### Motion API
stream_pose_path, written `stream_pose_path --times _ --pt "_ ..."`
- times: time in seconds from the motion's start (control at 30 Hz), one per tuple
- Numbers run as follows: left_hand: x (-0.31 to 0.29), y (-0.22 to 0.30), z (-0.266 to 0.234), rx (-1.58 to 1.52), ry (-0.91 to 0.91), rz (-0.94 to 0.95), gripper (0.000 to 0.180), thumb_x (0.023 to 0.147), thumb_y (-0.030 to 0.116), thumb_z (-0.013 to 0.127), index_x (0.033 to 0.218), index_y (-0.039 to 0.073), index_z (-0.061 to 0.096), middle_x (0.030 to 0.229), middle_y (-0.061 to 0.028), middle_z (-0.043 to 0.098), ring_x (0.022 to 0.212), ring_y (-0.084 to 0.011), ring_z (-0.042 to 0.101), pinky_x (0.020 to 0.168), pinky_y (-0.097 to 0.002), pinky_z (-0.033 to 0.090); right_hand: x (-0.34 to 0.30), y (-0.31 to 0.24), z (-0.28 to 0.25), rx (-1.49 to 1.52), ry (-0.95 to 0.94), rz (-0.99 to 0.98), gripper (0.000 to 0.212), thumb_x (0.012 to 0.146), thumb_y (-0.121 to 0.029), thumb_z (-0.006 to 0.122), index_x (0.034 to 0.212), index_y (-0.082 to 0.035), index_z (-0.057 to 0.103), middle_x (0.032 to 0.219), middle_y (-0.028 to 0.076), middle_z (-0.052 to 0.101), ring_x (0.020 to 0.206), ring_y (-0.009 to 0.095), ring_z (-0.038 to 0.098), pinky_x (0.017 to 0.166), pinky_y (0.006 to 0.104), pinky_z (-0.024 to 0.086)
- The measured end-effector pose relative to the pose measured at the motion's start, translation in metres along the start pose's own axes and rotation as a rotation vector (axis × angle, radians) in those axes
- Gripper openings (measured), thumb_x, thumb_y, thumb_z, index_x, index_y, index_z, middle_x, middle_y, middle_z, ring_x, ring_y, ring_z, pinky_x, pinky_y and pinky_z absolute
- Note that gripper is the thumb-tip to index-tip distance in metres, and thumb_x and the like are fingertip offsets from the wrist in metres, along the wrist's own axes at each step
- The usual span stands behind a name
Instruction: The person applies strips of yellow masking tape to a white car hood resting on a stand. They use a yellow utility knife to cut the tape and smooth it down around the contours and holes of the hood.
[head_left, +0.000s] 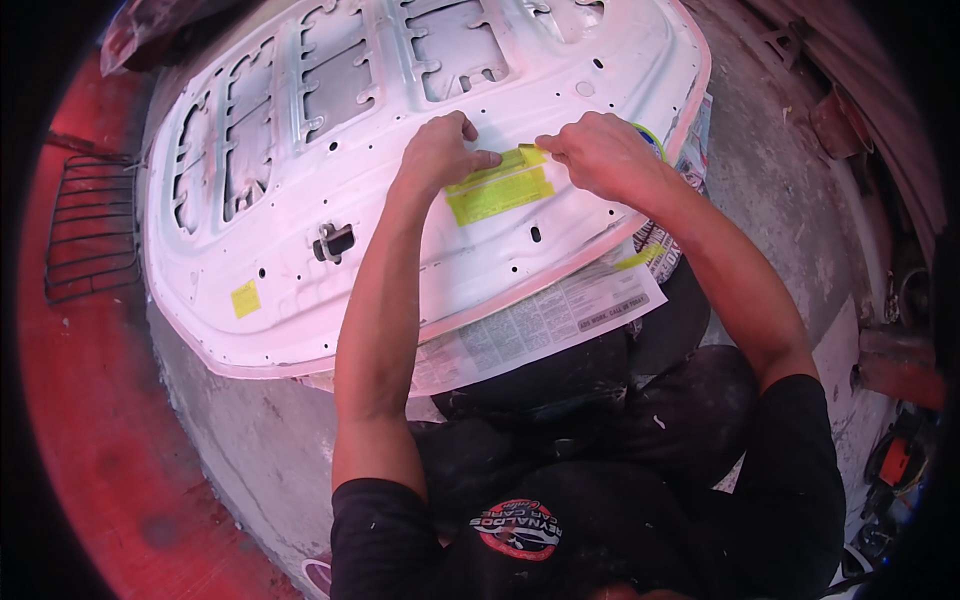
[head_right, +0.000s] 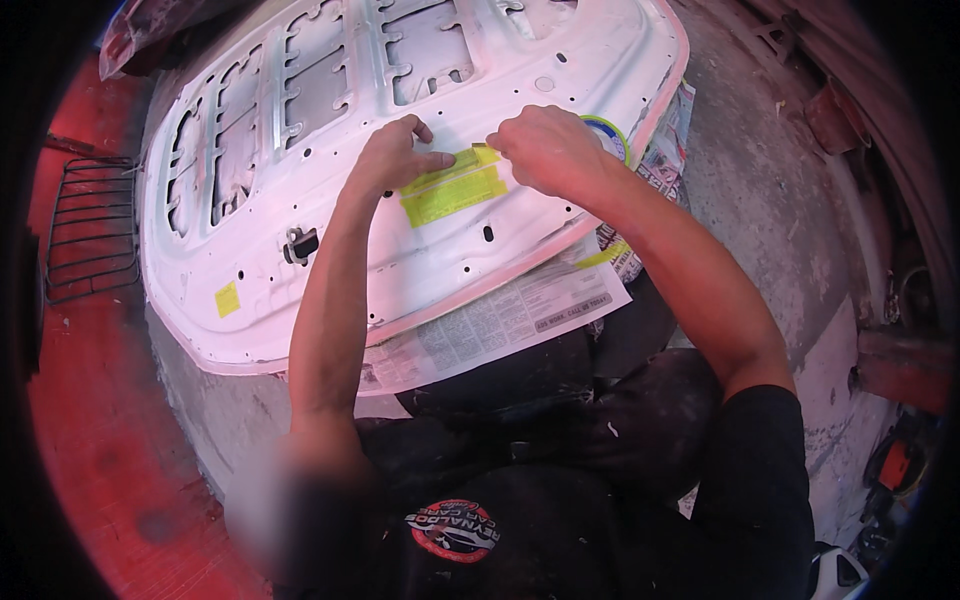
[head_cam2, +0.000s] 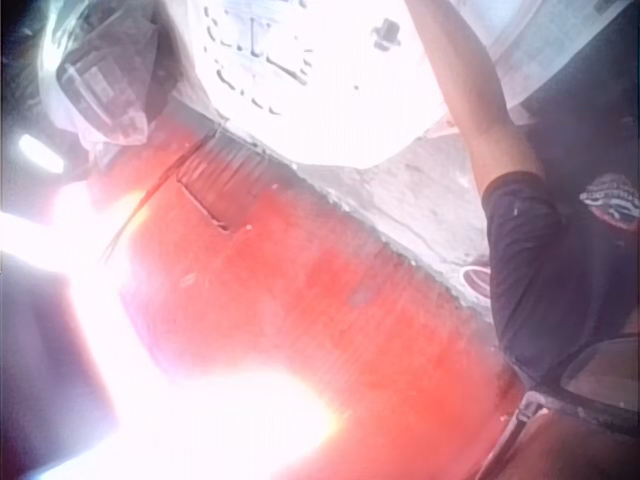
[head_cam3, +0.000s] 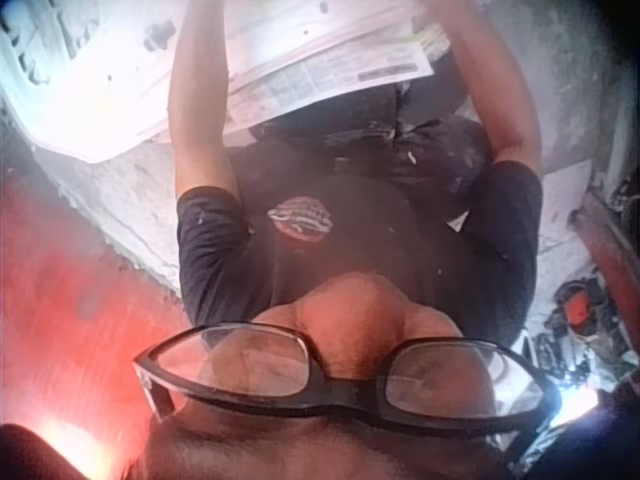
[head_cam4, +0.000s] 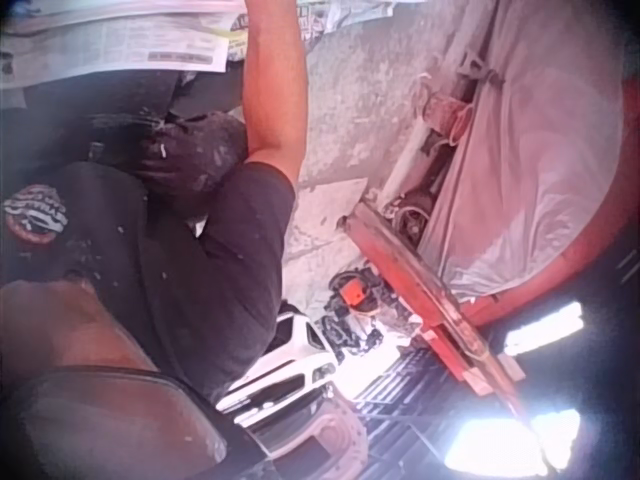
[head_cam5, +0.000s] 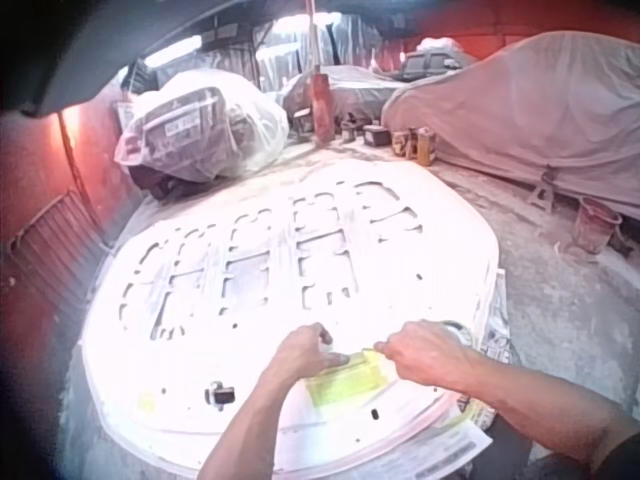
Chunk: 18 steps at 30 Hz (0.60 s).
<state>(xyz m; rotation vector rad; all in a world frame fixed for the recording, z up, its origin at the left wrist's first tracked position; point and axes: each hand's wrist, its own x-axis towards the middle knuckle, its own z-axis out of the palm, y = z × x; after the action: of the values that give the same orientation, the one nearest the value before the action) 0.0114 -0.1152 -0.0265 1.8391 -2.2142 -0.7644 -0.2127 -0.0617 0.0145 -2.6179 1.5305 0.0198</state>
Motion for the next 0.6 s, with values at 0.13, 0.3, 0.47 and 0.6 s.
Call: stream_pose_path --times 0.13,0.3,0.47,0.6 --pt "-0.001 0.003 0.0 -0.008 0.006 -0.004 0.053 0.068 0.038 0.088 0.103 0.005 0.066 0.099 -0.0144 0.071 0.093 -0.0288 0.067 0.081 -0.0386 0.052 -0.006 0.002 0.011 0.027 0.03 0.026 0.042 0.088 -0.007 0.054 0.127 -0.015 0.068 0.078 0.019 0.068 0.07 0.035 0.067 0.067 0.0467 0.052" --pt "-0.003 0.004 -0.001 -0.008 0.0 -0.018 0.052 0.069 0.038 0.088 0.103 0.005 0.066 0.099 -0.0149 0.071 0.093 -0.0289 0.067 0.08 -0.0387 0.052 -0.008 0.001 0.021 0.025 0.145 0.001 0.033 0.08 -0.001 0.057 0.108 -0.009 0.072 0.075 0.018 0.069 0.073 0.036 0.069 0.064 0.0469 0.054" --pt "-0.001 0.003 0.0 -0.003 0.001 -0.007 0.052 0.07 0.038 0.088 0.103 0.004 0.066 0.099 -0.0153 0.071 0.093 -0.029 0.068 0.08 -0.0388 0.052 -0.01 -0.001 0.017 0.019 0.151 -0.015 0.031 0.08 -0.001 0.057 0.107 -0.008 0.072 0.074 0.017 0.069 0.072 0.036 0.069 0.064 0.0466 0.054" --pt "-0.001 0.002 0.0 -0.002 0.006 -0.01 0.053 0.069 0.039 0.088 0.103 0.004 0.066 0.099 -0.0155 0.071 0.093 -0.0291 0.068 0.08 -0.0387 0.052 -0.008 0.001 0.019 0.004 0.107 -0.024 0.04 0.084 -0.003 0.054 0.121 -0.01 0.068 0.078 0.018 0.069 0.072 0.035 0.069 0.064 0.0469 0.053"
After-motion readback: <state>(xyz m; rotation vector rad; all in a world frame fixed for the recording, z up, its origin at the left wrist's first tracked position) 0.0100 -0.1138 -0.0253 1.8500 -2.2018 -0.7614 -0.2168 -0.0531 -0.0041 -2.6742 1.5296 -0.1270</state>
